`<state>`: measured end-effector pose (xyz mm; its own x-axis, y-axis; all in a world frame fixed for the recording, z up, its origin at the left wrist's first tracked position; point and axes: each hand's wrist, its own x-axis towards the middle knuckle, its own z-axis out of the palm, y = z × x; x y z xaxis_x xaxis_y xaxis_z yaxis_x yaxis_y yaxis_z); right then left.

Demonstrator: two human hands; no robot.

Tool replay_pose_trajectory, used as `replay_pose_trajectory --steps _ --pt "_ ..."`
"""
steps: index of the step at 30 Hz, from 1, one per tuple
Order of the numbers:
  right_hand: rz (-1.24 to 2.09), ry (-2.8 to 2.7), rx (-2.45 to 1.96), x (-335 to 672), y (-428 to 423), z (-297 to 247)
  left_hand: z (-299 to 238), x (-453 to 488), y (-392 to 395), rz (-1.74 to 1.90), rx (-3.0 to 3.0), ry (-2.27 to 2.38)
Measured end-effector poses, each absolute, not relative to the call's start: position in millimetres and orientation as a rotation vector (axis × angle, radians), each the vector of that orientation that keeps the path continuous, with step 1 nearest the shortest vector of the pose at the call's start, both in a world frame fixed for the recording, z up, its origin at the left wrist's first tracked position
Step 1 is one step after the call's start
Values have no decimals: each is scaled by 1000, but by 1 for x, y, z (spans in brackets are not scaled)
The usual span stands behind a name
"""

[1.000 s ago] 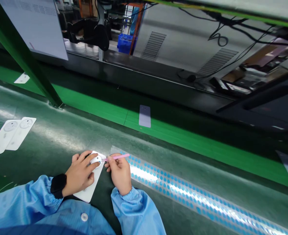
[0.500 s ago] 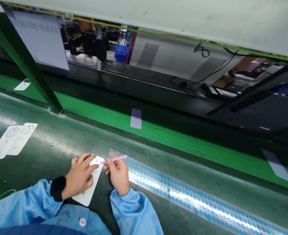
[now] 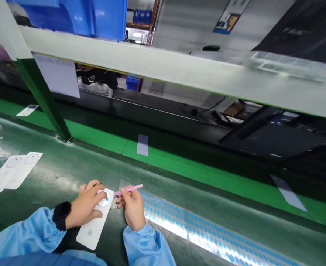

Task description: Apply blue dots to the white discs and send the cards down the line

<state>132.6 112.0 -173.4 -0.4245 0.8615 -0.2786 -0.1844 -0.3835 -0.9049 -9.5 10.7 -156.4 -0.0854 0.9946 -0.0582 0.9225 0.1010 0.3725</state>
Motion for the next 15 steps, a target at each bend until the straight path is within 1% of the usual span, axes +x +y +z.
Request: replay_pose_trajectory --steps 8,15 --pt "1976 -968 -954 136 116 -170 -149 -11 39 229 1734 2162" --pt "2004 -1057 -937 138 121 -173 -144 -16 51 118 1739 2229"
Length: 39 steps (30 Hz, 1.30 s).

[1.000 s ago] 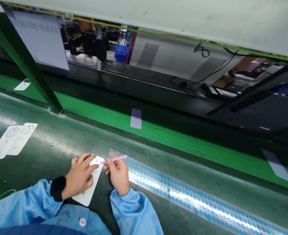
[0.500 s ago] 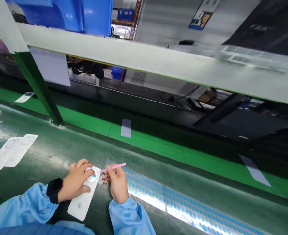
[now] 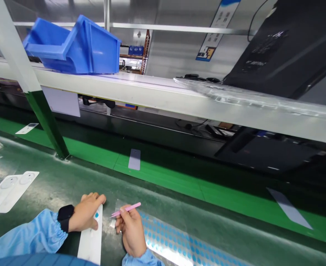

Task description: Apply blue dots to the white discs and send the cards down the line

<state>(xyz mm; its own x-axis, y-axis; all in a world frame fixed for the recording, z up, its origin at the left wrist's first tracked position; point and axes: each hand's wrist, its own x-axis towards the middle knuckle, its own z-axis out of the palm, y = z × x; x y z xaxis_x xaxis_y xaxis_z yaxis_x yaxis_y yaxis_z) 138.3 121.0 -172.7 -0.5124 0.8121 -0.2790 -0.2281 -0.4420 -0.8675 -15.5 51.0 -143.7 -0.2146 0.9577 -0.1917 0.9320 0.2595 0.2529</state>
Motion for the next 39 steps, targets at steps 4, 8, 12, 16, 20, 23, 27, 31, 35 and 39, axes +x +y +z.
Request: replay_pose_trajectory --steps 4,8,12,16,20,23,27,31,35,39 --pt "2001 -1070 -926 139 123 -176 -130 -32 62 80 1752 2209" --pt "1995 -1065 -901 137 122 -180 -94 -79 98 45 1859 2224" --pt "2016 -1005 -899 131 124 -194 -49 -130 158 6 1949 2350" --pt "2041 -959 -898 125 131 -217 -30 -146 208 120 1872 2624" --pt "2053 -1005 -907 125 134 -230 -63 -109 234 225 1724 2673" --pt "2045 -940 -928 127 134 -229 -98 -67 249 219 1706 2531" --pt "2061 -933 -975 130 132 -222 -120 -35 266 181 1686 2439" --pt "2049 -912 -1000 131 131 -222 -121 -35 270 169 1715 2419" --pt "2048 -881 -960 131 130 -220 -121 -44 268 204 1794 2396" --pt "2096 -947 -899 133 128 -203 -105 -61 261 340 1834 2434"
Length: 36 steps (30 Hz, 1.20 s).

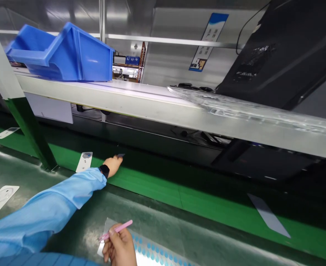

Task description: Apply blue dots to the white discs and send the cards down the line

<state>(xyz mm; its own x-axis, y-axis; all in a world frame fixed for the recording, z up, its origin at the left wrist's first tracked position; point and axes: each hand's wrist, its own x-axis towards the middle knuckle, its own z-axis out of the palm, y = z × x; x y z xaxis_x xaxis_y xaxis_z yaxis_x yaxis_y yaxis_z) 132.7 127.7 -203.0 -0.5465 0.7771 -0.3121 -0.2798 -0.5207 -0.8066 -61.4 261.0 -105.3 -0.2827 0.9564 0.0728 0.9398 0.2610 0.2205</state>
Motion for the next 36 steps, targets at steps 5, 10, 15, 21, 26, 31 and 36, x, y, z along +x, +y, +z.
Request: replay_pose_trajectory --steps 5,10,15,21,26,31,36 --pt "2102 -922 -941 137 125 -176 -82 -92 210 587 1755 2550" --pt "1958 -931 -918 152 131 -158 -123 -80 89 723 1623 2523" --pt "1692 -1164 -1077 168 147 -148 -168 -32 3 747 1427 2321" --pt "1680 -1526 -1363 174 154 -145 -141 -14 -5 233 1448 2120" --pt "1783 -1540 -1433 175 148 -147 -132 -17 -5 170 1533 1985" --pt "1784 -1465 -1485 174 148 -150 -135 -21 -9 183 1613 1860" --pt "1772 -1509 -1509 172 149 -152 -129 -25 -20 209 1636 1782"
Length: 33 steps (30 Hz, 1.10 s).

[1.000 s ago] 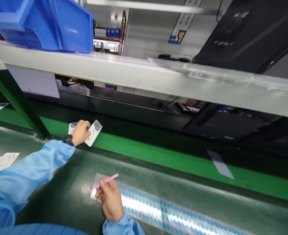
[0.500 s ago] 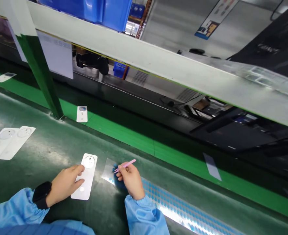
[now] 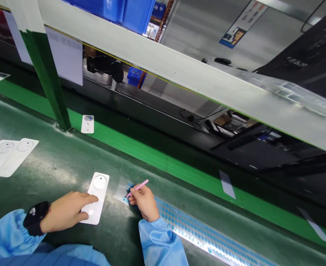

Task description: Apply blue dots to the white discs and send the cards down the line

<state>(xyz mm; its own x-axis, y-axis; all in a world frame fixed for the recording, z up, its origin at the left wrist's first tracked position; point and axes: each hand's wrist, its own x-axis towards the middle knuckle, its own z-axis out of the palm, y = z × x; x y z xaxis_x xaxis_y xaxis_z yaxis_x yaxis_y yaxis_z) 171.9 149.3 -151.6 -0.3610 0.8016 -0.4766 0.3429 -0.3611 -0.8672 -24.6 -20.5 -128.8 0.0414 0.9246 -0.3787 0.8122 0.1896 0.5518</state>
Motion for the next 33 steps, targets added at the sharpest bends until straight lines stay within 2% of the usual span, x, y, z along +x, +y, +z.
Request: replay_pose_trajectory --steps 5,10,17,26,33 --pt "1739 -1523 -1512 170 148 -153 -125 -34 -21 301 1656 1867" --pt "1839 -1428 -1476 175 150 -149 -148 -49 -1 355 1714 2082" --pt "1916 -1404 -1401 165 140 -139 -172 -34 3 445 1829 1870" --pt "1763 -1575 -1393 122 124 -151 -181 -21 -2 609 1916 1917" --pt "1788 -1567 -1450 120 128 -152 -185 -18 -1 599 1990 1886"
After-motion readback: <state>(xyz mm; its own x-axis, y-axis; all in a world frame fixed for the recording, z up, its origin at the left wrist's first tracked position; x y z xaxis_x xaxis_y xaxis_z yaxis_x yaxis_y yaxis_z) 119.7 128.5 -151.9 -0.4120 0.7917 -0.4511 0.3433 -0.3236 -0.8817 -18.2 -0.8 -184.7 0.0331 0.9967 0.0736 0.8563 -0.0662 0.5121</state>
